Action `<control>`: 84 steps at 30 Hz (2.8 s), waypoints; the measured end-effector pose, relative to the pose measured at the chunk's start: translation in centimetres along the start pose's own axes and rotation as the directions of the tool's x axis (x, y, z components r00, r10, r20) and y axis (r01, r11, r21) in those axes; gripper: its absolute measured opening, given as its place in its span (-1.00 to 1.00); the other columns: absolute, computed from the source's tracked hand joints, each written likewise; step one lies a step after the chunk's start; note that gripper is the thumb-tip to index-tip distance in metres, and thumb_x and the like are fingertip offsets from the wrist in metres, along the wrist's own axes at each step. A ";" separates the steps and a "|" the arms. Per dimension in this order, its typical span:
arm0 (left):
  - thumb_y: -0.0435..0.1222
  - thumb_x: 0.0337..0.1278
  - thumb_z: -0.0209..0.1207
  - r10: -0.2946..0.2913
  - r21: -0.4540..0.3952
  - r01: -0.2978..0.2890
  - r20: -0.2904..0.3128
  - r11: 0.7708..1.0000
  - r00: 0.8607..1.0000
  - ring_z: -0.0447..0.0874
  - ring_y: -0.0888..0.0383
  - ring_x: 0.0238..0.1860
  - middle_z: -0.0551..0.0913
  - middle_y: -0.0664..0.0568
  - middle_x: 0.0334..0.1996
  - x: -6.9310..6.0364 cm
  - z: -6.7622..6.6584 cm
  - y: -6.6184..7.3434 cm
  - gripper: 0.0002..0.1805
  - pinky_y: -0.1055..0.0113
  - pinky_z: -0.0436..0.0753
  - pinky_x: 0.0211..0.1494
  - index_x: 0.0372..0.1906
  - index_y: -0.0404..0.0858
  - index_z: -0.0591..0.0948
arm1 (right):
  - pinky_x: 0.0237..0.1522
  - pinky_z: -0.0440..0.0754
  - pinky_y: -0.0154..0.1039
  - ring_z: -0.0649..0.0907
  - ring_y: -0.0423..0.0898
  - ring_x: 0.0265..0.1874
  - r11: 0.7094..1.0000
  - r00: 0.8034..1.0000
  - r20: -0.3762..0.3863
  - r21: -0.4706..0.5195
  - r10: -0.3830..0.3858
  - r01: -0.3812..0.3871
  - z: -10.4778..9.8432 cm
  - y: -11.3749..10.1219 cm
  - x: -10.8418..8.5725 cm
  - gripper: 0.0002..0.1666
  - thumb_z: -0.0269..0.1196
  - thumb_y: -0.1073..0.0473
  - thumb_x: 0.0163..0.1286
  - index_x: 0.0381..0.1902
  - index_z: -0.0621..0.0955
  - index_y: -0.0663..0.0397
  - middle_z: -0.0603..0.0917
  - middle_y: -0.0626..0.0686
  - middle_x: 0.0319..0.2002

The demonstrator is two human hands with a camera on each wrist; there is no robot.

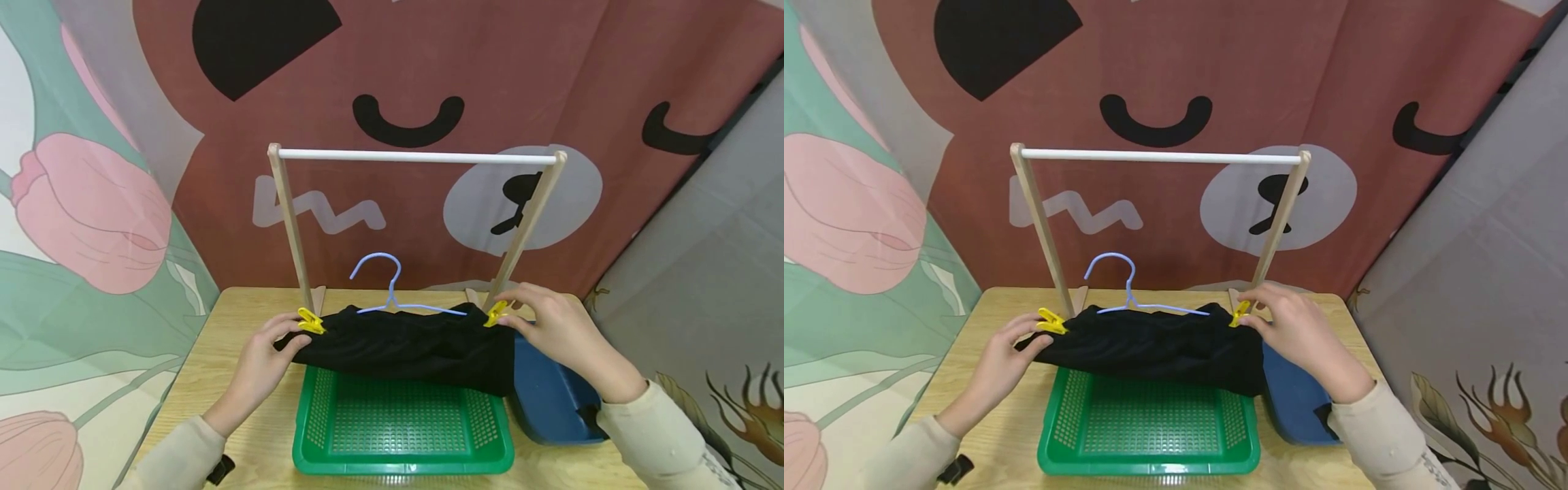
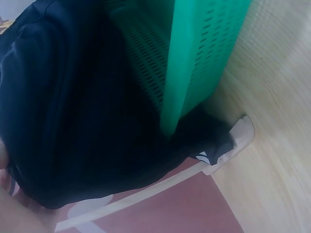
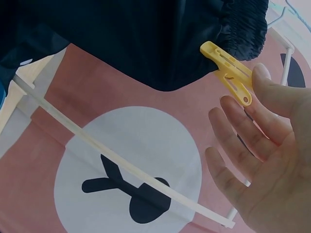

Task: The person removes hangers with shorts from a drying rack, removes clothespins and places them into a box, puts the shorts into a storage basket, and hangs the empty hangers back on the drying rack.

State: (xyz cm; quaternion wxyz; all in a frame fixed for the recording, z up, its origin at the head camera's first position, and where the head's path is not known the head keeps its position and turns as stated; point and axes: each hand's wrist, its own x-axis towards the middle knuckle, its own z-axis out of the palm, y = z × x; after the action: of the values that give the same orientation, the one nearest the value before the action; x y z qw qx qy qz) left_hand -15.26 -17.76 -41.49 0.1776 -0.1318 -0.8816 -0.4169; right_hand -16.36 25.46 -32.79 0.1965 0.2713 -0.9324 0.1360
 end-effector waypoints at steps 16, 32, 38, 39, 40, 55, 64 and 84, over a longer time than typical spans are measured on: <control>-0.37 0.26 0.28 -0.127 -0.121 0.129 0.021 0.984 0.992 0.66 0.07 -0.11 0.74 -0.06 -0.16 0.1 0.2 -0.1 -0.91 0.42 0.61 -0.12 -0.19 -0.28 0.73 | -0.63 0.42 -0.36 0.57 -0.24 -0.55 1.000 0.999 -0.046 0.015 0.006 -0.006 0.1 -0.4 0.0 -0.59 0.55 0.24 0.03 -0.12 0.71 0.01 0.72 -0.02 -0.24; -0.34 0.32 0.23 -0.259 -0.207 0.256 0.013 0.944 0.966 0.59 0.23 -0.16 0.72 -0.09 -0.17 0.1 0.2 0.5 -0.87 0.48 0.55 -0.12 -0.19 -0.33 0.72 | -0.61 0.46 -0.29 0.53 -0.21 -0.56 1.000 0.978 -0.210 -0.014 -0.016 0.013 0.2 -0.7 0.0 -0.65 0.58 0.28 -0.04 -0.25 0.72 0.01 0.69 -0.08 -0.34; -0.36 0.32 0.23 -0.275 -0.216 0.268 -0.001 0.939 0.962 0.60 0.22 -0.10 0.72 -0.13 -0.13 0.2 0.5 0.2 -0.84 0.55 0.53 -0.08 -0.15 -0.37 0.71 | -0.64 0.36 -0.31 0.48 -0.23 -0.60 1.000 0.968 -0.249 -0.004 -0.016 0.016 0.4 -0.7 0.0 -0.65 0.58 0.30 -0.04 -0.25 0.72 0.03 0.71 -0.07 -0.31; -0.36 0.32 0.23 -0.272 -0.219 0.265 -0.004 0.939 0.962 0.59 0.22 -0.10 0.72 -0.14 -0.13 0.2 0.6 0.2 -0.84 0.56 0.52 -0.07 -0.14 -0.38 0.71 | -0.64 0.36 -0.31 0.48 -0.23 -0.60 1.000 0.966 -0.257 -0.006 -0.022 0.021 0.4 -0.7 0.0 -0.65 0.58 0.31 -0.04 -0.26 0.72 0.04 0.71 -0.07 -0.32; -0.36 0.32 0.23 -0.270 -0.222 0.262 -0.006 0.939 0.963 0.59 0.23 -0.10 0.72 -0.14 -0.13 0.2 0.6 0.2 -0.84 0.56 0.52 -0.07 -0.15 -0.38 0.71 | -0.64 0.36 -0.31 0.49 -0.23 -0.60 1.000 0.964 -0.266 -0.009 -0.028 0.026 0.4 -0.7 0.0 -0.65 0.58 0.32 -0.05 -0.26 0.72 0.04 0.71 -0.07 -0.33; -0.35 0.30 0.24 -0.276 -0.234 0.263 -0.023 0.936 0.961 0.57 0.28 -0.19 0.72 -0.10 -0.19 -0.2 0.7 0.4 -0.87 0.54 0.53 -0.14 -0.20 -0.35 0.71 | -0.57 0.35 -0.44 0.59 -0.16 -0.57 0.997 0.916 -0.400 0.051 -0.037 0.062 0.1 -0.5 -0.4 -0.67 0.55 0.48 -0.11 -0.35 0.75 0.12 0.72 -0.03 -0.41; -0.37 0.29 0.25 -0.282 -0.190 0.272 -0.023 0.943 0.959 0.62 0.15 -0.12 0.74 -0.12 -0.18 -0.3 1.0 0.1 -0.87 0.50 0.55 -0.10 -0.18 -0.37 0.72 | -0.51 0.33 -0.49 0.58 -0.16 -0.54 0.998 0.910 -0.416 0.062 0.006 0.022 -0.8 0.5 -0.9 -0.66 0.54 0.51 -0.12 -0.34 0.76 0.15 0.72 -0.01 -0.42; -0.37 0.29 0.25 -0.291 -0.233 0.278 -0.023 0.932 0.956 0.59 0.29 -0.16 0.73 -0.12 -0.17 -0.6 0.9 0.1 -0.87 0.53 0.54 -0.11 -0.18 -0.37 0.72 | -0.39 0.38 -0.47 0.54 -0.28 -0.37 0.993 0.943 -0.309 0.040 0.121 -0.114 -1.0 4.0 -2.7 -0.48 0.52 0.48 -0.03 -0.05 0.70 0.16 0.69 0.02 -0.25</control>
State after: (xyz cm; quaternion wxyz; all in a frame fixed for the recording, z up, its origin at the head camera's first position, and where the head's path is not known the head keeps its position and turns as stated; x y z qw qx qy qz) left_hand -14.88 -17.03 -42.22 0.1241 -0.0102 -0.8325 -0.5398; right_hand -16.20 30.34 -33.68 0.3297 0.1925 -0.9027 0.1984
